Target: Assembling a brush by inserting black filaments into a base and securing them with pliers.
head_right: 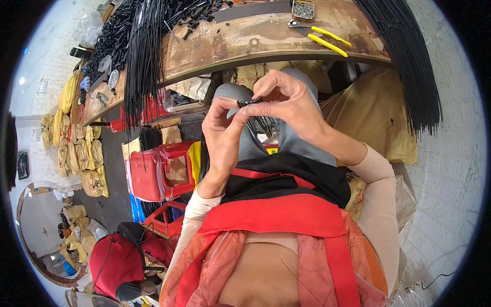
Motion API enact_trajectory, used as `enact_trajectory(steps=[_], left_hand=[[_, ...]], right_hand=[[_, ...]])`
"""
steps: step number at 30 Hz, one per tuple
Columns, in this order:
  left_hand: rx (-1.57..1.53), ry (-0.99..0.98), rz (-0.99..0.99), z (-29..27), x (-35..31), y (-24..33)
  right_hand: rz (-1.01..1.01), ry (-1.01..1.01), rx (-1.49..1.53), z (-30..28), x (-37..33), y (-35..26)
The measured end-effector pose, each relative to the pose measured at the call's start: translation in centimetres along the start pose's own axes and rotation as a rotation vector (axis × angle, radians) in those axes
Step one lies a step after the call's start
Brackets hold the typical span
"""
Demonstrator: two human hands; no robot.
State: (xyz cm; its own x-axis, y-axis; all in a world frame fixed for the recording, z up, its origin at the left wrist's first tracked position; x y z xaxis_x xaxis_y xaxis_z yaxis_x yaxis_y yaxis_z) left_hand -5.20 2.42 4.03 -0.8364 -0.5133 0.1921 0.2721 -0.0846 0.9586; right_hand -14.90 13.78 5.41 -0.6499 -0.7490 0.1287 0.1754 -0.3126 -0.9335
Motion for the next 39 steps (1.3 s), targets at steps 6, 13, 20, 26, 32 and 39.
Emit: enact_trajectory(steps=[6, 13, 20, 26, 32, 39], left_hand=[[-0.289, -0.23, -0.218, -0.6, 1.3, 0.3], [-0.479, -0.378, -0.266, -0.6, 2.3, 0.0], [-0.544, -0.421, -0.234, -0.2, 2.7, 0.3], [-0.375, -0.305, -0.21, -0.8, 2.5, 1.5], [-0.399, -0.295, -0.209, -3.6, 3.5, -1.3], [-0.339, 0.032, -0.263, -10.2, 6.3, -3.3]], right_hand=[[0.03, -0.136, 0.026, 0.3, 0.0, -0.2], [0.091, -0.252, 0.158, 0.1, 1.2, 0.4], [0.194, -0.35, 0.403, 0.7, 2.2, 0.7], [0.003, -0.266, 0.074, 0.4, 1.9, -1.3], [0.056, -0.305, -0.094, 1.9, 5.5, -1.1], [0.004, -0.478, -0.815, 2.6, 20.0, 0.6]])
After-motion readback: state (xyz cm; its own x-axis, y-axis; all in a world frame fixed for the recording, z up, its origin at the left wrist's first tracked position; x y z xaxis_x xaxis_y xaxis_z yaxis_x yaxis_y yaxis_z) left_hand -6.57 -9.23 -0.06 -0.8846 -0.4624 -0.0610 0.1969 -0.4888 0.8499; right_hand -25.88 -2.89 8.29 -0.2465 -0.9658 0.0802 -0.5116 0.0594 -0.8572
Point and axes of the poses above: each hand's wrist, its own x-axis towards the middle knuckle, its own z-axis out of the palm, y = z × x, the point moved 5 cm from there along x, towards the middle knuckle
